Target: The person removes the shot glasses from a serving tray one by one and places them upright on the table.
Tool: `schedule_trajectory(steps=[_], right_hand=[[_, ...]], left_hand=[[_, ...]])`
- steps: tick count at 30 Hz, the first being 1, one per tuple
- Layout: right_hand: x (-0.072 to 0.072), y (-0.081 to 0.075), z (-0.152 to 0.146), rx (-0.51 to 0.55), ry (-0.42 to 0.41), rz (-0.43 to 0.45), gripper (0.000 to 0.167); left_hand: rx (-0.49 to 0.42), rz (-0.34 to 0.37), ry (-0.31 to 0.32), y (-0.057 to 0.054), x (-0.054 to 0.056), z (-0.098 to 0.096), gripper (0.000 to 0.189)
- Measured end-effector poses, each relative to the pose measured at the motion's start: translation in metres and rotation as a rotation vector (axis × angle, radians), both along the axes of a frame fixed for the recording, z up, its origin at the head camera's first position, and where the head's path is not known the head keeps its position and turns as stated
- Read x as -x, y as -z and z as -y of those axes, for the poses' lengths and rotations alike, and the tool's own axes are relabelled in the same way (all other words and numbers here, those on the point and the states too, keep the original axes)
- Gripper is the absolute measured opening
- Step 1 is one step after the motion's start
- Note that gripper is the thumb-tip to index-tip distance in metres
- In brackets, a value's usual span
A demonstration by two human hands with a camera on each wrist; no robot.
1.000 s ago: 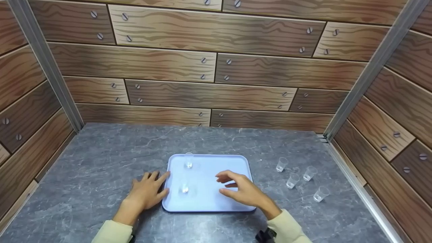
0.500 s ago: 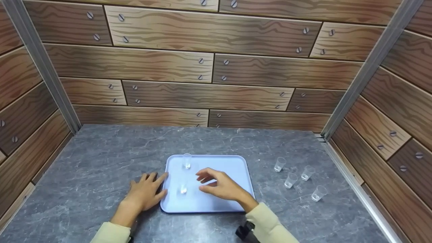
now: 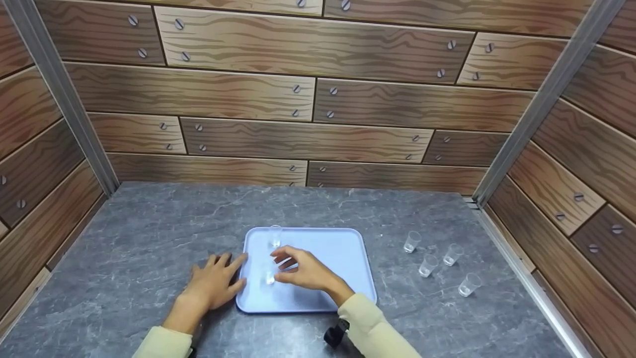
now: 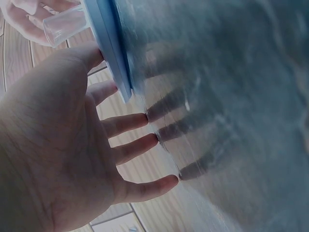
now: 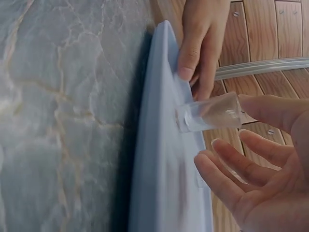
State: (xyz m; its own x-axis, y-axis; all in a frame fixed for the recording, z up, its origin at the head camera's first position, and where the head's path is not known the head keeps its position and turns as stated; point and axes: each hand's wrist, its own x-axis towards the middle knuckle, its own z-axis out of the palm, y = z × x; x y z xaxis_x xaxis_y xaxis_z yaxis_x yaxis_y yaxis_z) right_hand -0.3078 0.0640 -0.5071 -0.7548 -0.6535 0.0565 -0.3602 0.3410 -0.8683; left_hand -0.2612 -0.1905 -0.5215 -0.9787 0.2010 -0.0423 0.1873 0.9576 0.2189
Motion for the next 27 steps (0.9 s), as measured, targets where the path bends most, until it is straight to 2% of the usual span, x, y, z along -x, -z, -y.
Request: schedule_trajectory(steps=[6, 14, 27], right_hand=[[0.001, 0.002, 0.01, -0.012, 0.001, -0.001, 0.046], [-0.001, 0.005, 0.018, -0.001, 0.044, -0.018, 0.04], [-0.005, -0.002, 0.006, 0.052, 0.081, -0.005, 0.033]], left_hand=[[-0.002, 0.002, 0.003, -0.001, 0.001, 0.001, 0.06], [-0.007, 0.004, 0.009, -0.002, -0.001, 0.0, 0.059], [-0.012, -0.01, 0.013, 0.0, -0.001, 0.001, 0.059]])
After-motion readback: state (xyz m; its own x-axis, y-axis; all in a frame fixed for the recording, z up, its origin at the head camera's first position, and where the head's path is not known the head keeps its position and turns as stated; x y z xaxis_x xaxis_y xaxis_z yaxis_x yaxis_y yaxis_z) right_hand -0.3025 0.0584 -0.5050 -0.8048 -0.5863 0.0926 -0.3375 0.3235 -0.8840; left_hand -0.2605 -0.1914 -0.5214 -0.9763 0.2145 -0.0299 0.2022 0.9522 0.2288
